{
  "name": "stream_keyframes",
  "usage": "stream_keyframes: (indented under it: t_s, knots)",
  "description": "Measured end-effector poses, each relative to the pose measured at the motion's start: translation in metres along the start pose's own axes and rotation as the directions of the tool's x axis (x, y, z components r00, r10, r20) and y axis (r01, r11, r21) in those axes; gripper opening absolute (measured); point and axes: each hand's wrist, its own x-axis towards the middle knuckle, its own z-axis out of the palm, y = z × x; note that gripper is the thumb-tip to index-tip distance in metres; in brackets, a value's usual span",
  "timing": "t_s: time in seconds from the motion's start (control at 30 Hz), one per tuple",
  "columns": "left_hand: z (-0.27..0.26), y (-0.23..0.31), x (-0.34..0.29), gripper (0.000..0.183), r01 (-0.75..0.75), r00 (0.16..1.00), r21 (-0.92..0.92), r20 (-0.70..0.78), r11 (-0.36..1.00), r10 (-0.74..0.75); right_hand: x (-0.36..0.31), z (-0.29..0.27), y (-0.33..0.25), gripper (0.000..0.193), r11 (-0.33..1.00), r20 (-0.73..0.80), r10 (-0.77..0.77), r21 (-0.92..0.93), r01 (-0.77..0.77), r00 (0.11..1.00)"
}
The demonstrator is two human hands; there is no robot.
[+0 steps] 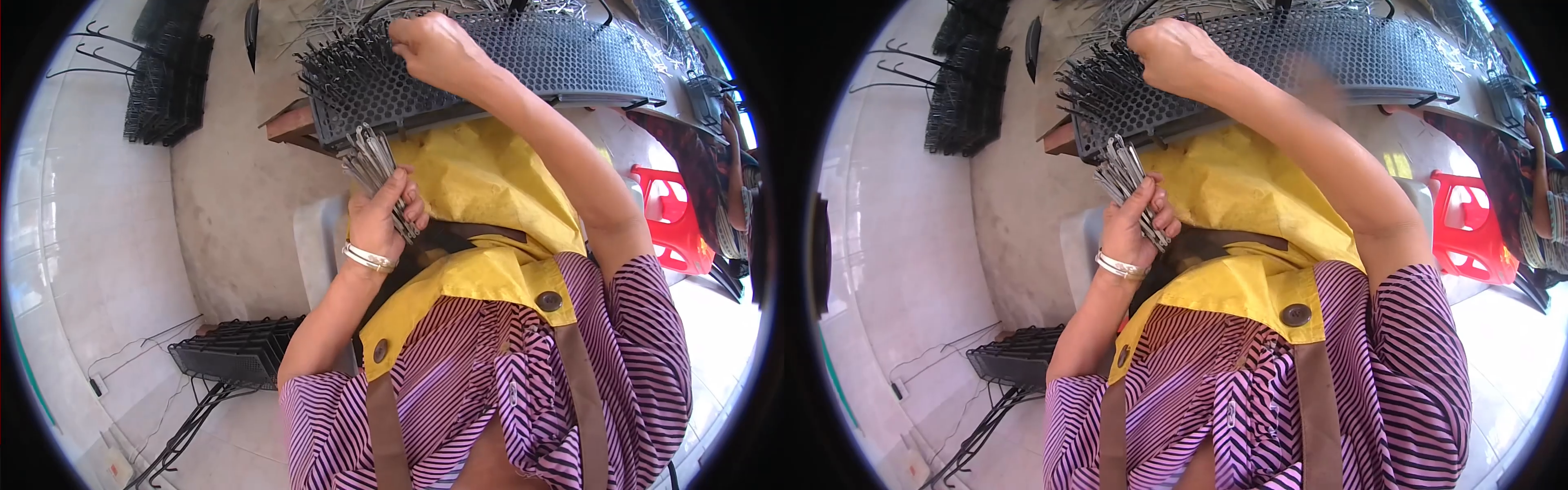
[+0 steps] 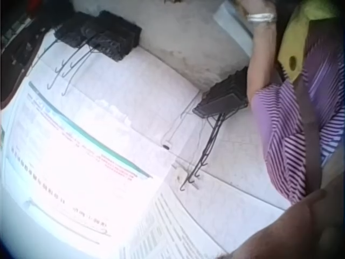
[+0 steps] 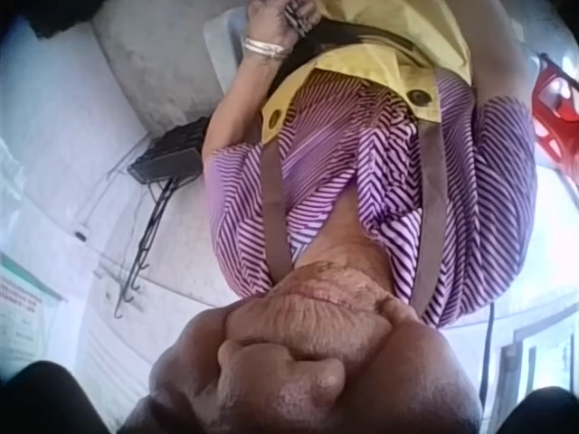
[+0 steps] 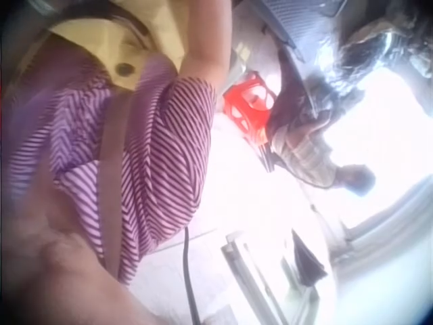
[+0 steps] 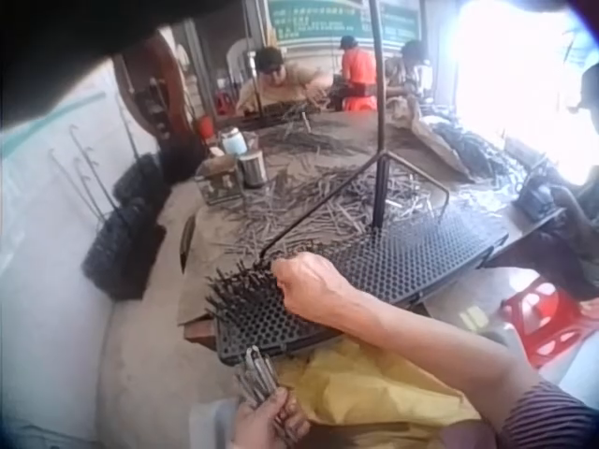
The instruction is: Inserting small metal pins into a perforated metal grid as part of an assembly process on a fabrication floor.
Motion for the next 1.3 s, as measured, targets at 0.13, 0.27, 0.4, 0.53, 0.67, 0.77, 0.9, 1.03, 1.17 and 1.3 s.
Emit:
stream_keyframes:
  t_s: [0.13,0.27,0.4,0.53,0.67,0.77,0.9,1.03,1.17,1.3]
  knots:
    - [-0.003,0.002,0.001,0.019,0.027,0.999,-0.010,-0.024,1.000,-0.028,-0.007,-0.011,-0.016,0.011,0.990,-0.002,0.041,-0.134,-0.041,0.999]
    - [-0.005,0.000,-0.002,0.017,-0.001,1.000,0.014,-0.031,1.000,0.002,-0.054,0.006,-0.039,0.018,0.940,0.112,0.158,0.286,-0.184,0.981]
    - [0.001,-0.001,-0.005,0.017,-0.085,0.996,0.143,-0.027,0.986,0.089,-0.070,0.003,-0.054,0.011,0.453,0.528,0.400,0.597,-0.662,0.749]
    - [-0.001,-0.001,-0.002,0.017,-0.073,0.993,0.184,-0.076,0.980,0.088,-0.071,-0.005,-0.049,0.008,0.289,0.574,0.469,0.618,-0.731,0.671]
    - [-0.004,0.000,-0.002,0.017,-0.098,0.989,0.123,-0.097,0.987,0.111,-0.059,-0.015,-0.040,0.006,0.355,0.233,0.555,0.802,-0.480,0.798]
    - [-0.001,-0.002,-0.003,0.016,-0.116,0.986,0.077,-0.114,0.990,0.124,-0.039,-0.016,-0.034,0.005,0.618,-0.089,0.522,0.725,-0.305,0.848]
    - [-0.004,-0.004,-0.002,0.016,-0.108,0.989,-0.055,-0.104,0.993,0.102,-0.024,-0.002,-0.023,0.004,0.863,-0.386,0.293,0.500,-0.068,0.875]
    - [-0.004,-0.002,-0.004,0.015,-0.075,0.991,-0.075,-0.119,0.994,0.065,-0.019,0.010,-0.017,0.004,0.954,-0.455,0.113,0.297,0.031,0.883]
    - [-0.004,0.001,-0.004,0.014,-0.076,0.989,-0.006,-0.132,0.997,0.074,-0.014,0.015,-0.018,0.006,0.958,-0.386,-0.109,0.203,0.200,0.916]
    - [-0.009,0.003,-0.004,0.014,-0.094,0.992,0.043,-0.078,0.995,0.097,0.006,0.003,-0.034,0.008,0.994,-0.168,0.019,0.105,-0.001,0.986]
